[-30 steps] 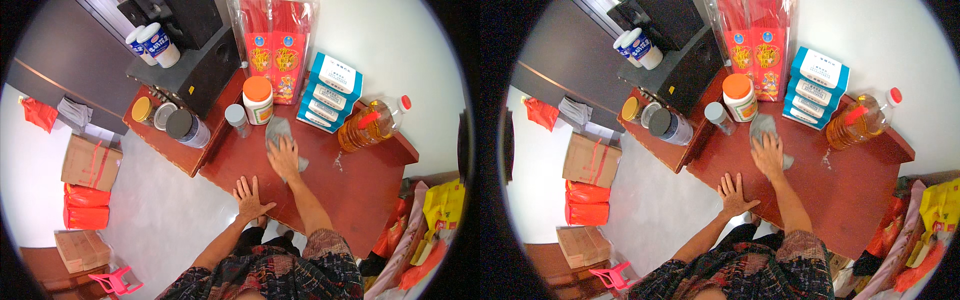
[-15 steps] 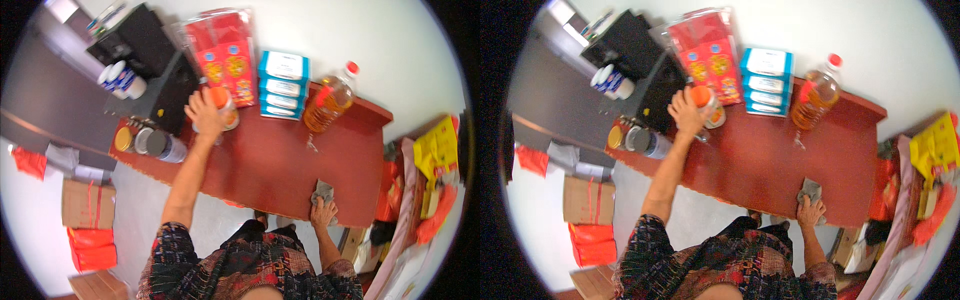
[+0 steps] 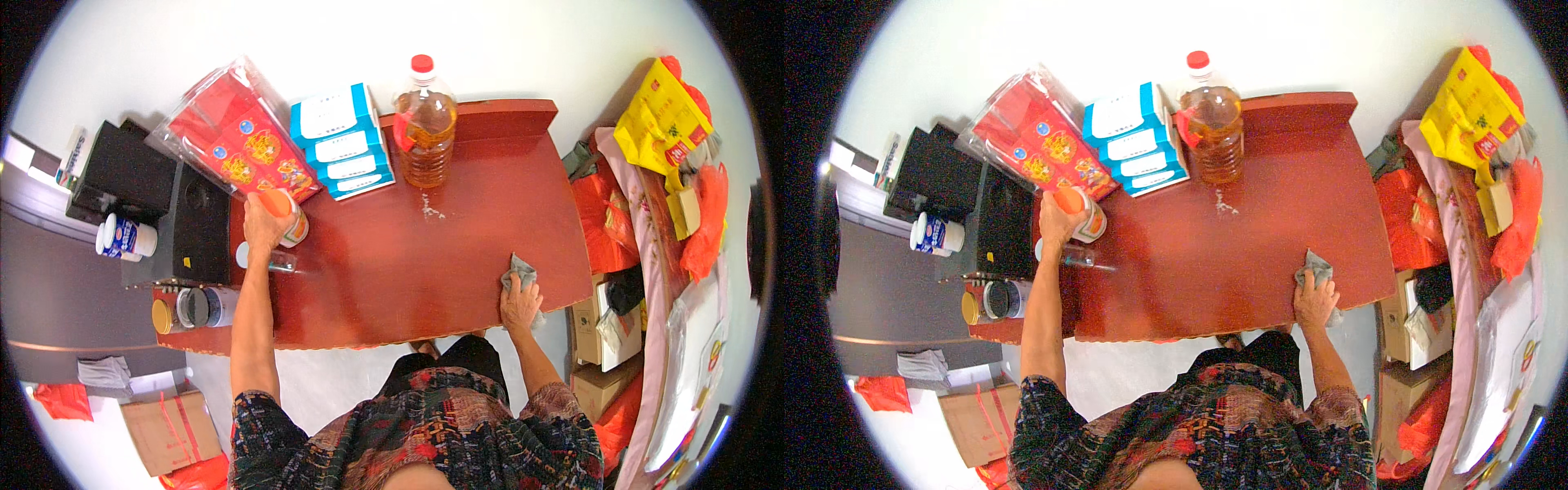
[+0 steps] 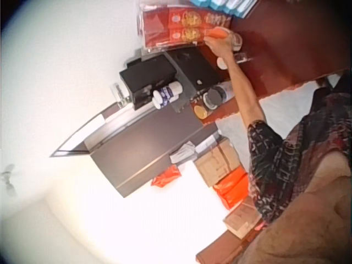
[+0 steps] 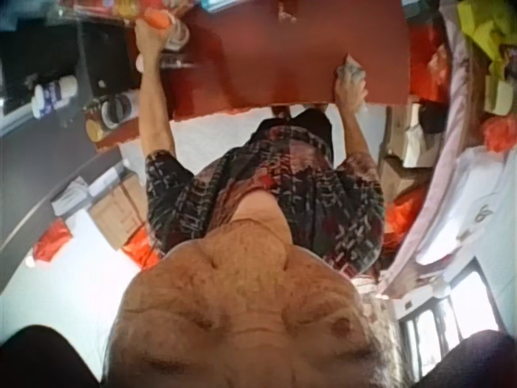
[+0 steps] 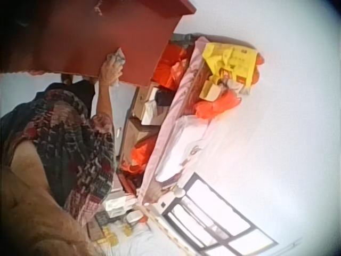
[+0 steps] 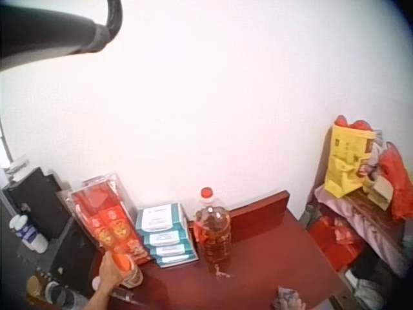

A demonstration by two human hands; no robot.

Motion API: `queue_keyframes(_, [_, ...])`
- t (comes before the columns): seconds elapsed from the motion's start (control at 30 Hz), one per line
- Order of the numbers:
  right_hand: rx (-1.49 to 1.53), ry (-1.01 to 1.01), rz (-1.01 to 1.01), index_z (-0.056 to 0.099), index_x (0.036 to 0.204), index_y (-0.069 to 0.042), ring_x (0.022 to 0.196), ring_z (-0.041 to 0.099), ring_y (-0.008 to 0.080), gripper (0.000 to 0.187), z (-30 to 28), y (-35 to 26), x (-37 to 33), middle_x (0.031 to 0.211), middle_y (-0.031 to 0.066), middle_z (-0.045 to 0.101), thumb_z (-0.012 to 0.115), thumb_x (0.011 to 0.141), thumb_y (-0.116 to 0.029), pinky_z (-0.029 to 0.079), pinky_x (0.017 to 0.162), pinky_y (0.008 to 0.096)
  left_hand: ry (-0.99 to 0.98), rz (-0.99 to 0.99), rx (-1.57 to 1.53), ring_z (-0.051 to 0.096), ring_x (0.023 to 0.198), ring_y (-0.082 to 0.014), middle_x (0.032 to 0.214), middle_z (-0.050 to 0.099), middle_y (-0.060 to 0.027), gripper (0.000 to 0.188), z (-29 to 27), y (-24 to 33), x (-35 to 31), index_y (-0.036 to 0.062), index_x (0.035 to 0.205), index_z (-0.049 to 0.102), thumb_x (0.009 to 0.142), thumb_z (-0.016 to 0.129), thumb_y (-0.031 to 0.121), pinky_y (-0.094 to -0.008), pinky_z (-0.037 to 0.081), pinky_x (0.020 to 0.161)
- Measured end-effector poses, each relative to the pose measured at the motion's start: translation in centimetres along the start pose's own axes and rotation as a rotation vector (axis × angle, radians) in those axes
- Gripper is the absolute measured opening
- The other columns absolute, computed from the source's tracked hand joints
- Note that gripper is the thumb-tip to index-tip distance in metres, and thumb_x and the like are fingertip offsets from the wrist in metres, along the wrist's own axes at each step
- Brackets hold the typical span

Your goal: The person wipes a red wooden table and a wooden desk with a grey cloth. They move various items including boxes, a bottle of oil, and jars to clean underneath them, then wipe the items themselves before placing them back. The person also wipes a black safe and a red box on the table.

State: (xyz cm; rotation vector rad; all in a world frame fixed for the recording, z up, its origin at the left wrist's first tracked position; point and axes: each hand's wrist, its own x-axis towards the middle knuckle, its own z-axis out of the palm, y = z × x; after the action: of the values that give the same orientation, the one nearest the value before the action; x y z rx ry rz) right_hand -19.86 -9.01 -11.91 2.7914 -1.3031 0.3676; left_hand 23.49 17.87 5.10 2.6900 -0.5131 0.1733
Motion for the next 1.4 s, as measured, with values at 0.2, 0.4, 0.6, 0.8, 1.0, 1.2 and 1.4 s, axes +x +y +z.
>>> queue_keyframes(0.2, [0.058, 0.003, -0.088, 0.054, 0.117, -0.017, 0.085, 0.050, 0.0281, 0.044, -0.4, 1.2, 1.9, 0.085, 0.0111, 0.054, 0.064, 0.076, -0.027, 0.038, 0.069, 0.0436, 0.007, 0.141, -0.120, 0.054, 0.101, -0.0411, 0.109, 0.053, -0.0214, 0.072, -0.1, 6.6, -6.3, 0.0003, 0.112, 0.043, 0.059, 0.082, 0.029, -0.0465, 0.047, 0.083])
queue_keyframes(0.4, [0.061, 0.053, -0.127, 0.055, 0.119, -0.020, 0.083, 0.049, 0.0271, 0.044, 1.7, 3.6, 6.8, 0.085, 0.0094, 0.051, 0.064, 0.077, -0.030, 0.038, 0.067, 0.0425, -0.206, 0.235, -0.330, 0.055, 0.103, -0.0367, 0.110, 0.054, -0.0201, 0.077, 1.2, 15.1, -12.7, -0.0005, 0.117, 0.045, 0.057, 0.083, 0.028, -0.0424, 0.047, 0.087])
queue_keyframes(0.6, [0.057, 0.111, -0.066, 0.055, 0.120, -0.019, 0.082, 0.048, 0.0282, 0.042, 1.7, 6.9, 11.2, 0.086, 0.0106, 0.048, 0.061, 0.079, -0.028, 0.038, 0.068, 0.0412, -0.347, 0.279, -0.410, 0.055, 0.106, -0.0354, 0.112, 0.054, -0.0196, 0.077, 3.0, 23.2, -15.4, 0.0008, 0.120, 0.044, 0.058, 0.084, 0.025, -0.0425, 0.047, 0.090])
queue_keyframes(0.8, [0.022, 0.177, -0.009, 0.057, 0.117, -0.019, 0.087, 0.049, 0.0278, 0.039, 3.5, 11.4, 16.7, 0.093, 0.0107, 0.054, 0.062, 0.079, -0.029, 0.037, 0.071, 0.0410, -0.384, 0.342, -0.428, 0.057, 0.104, -0.0355, 0.110, 0.054, -0.0197, 0.076, 5.2, 28.7, -16.2, 0.0003, 0.119, 0.044, 0.058, 0.084, 0.021, -0.0422, 0.047, 0.088])
queue_keyframes(1.0, [0.066, 0.300, 0.085, 0.060, 0.098, -0.020, 0.078, 0.055, 0.0271, 0.025, 6.2, 13.8, 21.6, 0.081, 0.0053, 0.054, 0.065, 0.077, -0.033, 0.045, 0.069, 0.0448, -0.359, 0.427, -0.438, 0.059, 0.101, -0.0340, 0.108, 0.056, -0.0191, 0.077, 7.6, 30.8, -16.8, 0.0006, 0.119, 0.044, 0.055, 0.085, 0.019, -0.0418, 0.048, 0.087])
queue_keyframes(1.2, [0.899, 0.317, -0.200, 0.061, 0.104, -0.018, 0.075, 0.062, 0.0331, 0.026, -6.3, 3.8, 20.3, 0.091, 0.0111, 0.065, 0.065, 0.079, -0.026, 0.050, 0.065, 0.0468, -0.363, 0.368, -0.491, 0.056, 0.105, -0.0323, 0.115, 0.054, -0.0174, 0.075, 8.2, 32.3, -17.2, 0.0021, 0.122, 0.042, 0.062, 0.082, 0.019, -0.0410, 0.047, 0.090])
queue_keyframes(1.4, [0.597, 0.461, -0.702, 0.058, 0.083, -0.015, 0.072, 0.054, 0.0231, 0.020, -13.0, -3.9, 13.9, 0.074, 0.0060, 0.051, 0.065, 0.068, -0.026, 0.041, 0.060, 0.0368, -0.306, 0.212, -1.283, 0.054, 0.108, -0.0282, 0.119, 0.052, -0.0150, 0.058, 14.6, 28.2, -19.2, 0.0024, 0.125, 0.039, 0.079, 0.070, 0.017, -0.0387, 0.043, 0.093])
